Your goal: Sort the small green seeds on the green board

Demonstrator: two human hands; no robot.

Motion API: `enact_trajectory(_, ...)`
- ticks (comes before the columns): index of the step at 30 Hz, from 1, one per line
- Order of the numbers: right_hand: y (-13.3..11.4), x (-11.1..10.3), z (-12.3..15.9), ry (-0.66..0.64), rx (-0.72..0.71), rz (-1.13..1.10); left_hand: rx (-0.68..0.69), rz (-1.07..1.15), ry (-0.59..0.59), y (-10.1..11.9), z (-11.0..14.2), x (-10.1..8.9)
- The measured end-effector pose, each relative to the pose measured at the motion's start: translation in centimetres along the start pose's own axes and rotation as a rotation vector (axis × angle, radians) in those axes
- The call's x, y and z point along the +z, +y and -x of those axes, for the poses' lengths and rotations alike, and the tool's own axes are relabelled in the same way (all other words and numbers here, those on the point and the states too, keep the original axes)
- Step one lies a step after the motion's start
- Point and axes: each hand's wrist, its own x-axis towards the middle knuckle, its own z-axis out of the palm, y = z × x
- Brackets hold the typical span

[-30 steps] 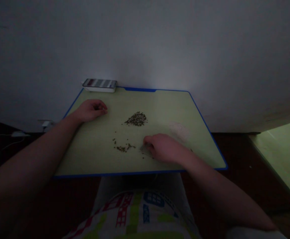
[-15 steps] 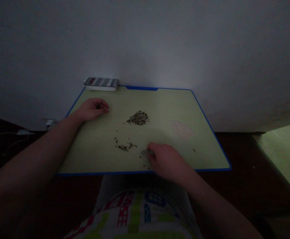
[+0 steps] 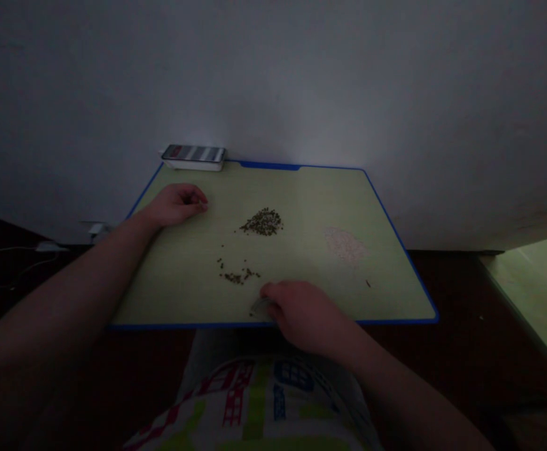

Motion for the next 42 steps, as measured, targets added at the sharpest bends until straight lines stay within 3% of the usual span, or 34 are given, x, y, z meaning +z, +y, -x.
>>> enact_trajectory(15, -0.3, 0.7, 1.2, -0.011, -0.072, -0.056, -0.022, 0.000, -0.015, -0.1, 0.0, 0.0)
enact_trajectory(27, -0.2, 1.0, -0.9, 0.216, 0.095, 0.024, -0.024, 0.000, 0.002, -0.1, 0.0, 0.0)
enact_trajectory(33, 3.3, 0.0, 0.4, 0.358, 0.243, 0.077, -0.001, -0.011, -0.017, -0.5, -0.1, 0.0)
enact_trajectory(42, 10.1, -2.9, 0.3, 0.488, 0.333, 0.189, -0.001, -0.057, -0.006, -0.2, 0.0, -0.1)
